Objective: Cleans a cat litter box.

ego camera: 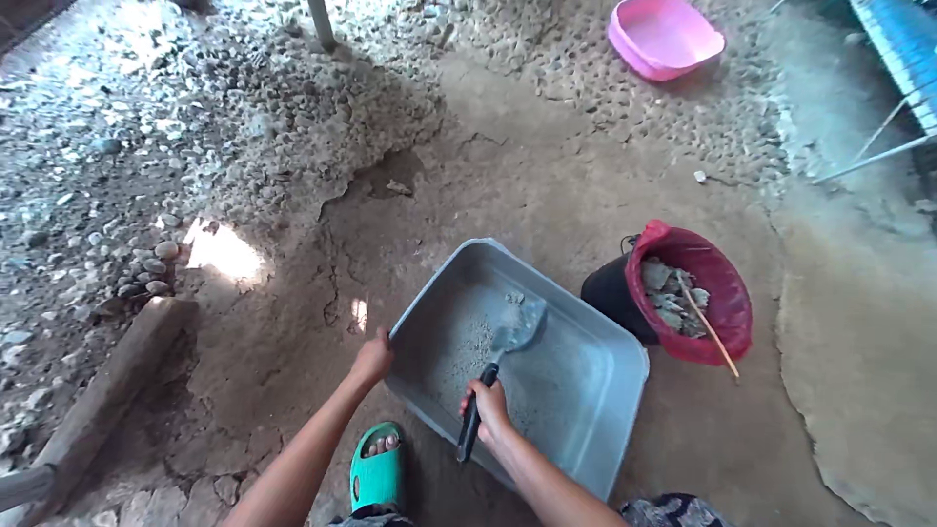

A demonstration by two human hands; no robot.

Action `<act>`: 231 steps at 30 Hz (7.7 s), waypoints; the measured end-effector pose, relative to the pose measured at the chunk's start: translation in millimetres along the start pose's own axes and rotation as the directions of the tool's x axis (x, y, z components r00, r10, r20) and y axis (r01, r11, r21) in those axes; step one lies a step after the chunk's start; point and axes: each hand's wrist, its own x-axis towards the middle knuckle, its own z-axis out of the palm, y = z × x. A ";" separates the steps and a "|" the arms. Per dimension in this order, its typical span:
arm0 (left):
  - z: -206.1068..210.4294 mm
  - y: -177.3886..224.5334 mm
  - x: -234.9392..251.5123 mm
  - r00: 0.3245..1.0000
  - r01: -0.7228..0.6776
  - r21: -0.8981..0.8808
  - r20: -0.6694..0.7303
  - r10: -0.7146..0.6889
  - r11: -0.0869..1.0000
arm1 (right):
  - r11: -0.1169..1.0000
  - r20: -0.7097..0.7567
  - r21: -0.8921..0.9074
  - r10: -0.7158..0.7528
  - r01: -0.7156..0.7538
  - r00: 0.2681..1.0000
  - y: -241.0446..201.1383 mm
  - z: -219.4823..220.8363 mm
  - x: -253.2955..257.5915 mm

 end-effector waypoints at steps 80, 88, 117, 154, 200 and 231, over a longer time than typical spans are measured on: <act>-15.3 15.9 18.1 0.998 -0.063 0.075 -0.028 0.065 0.995 | -0.579 -0.114 -0.803 -0.087 -0.144 0.990 -163.0 -143.2 -8.4; -21.6 21.8 33.7 0.991 -0.128 0.090 -0.023 0.130 0.988 | -0.478 0.121 -0.878 -0.147 0.036 0.982 -160.6 -38.8 45.8; -22.8 26.9 30.8 0.993 -0.121 0.099 -0.003 0.121 0.988 | -0.549 0.073 -0.836 -0.131 -0.011 0.989 -193.3 -27.2 47.4; 25.7 2.9 -20.1 0.985 0.073 -0.139 -0.144 -0.093 0.988 | 0.545 0.143 -0.837 0.117 0.057 0.983 -5.3 -1.8 38.3; 0.5 35.5 -83.3 0.986 -0.107 -0.940 -0.142 -0.089 0.323 | 0.279 0.219 -0.852 -0.579 0.444 0.785 -175.4 -173.0 24.0; -7.9 6.1 -72.7 0.879 -0.477 -0.620 -0.354 0.320 0.623 | 0.780 0.226 -0.617 0.048 0.105 0.973 -37.5 -178.0 -40.9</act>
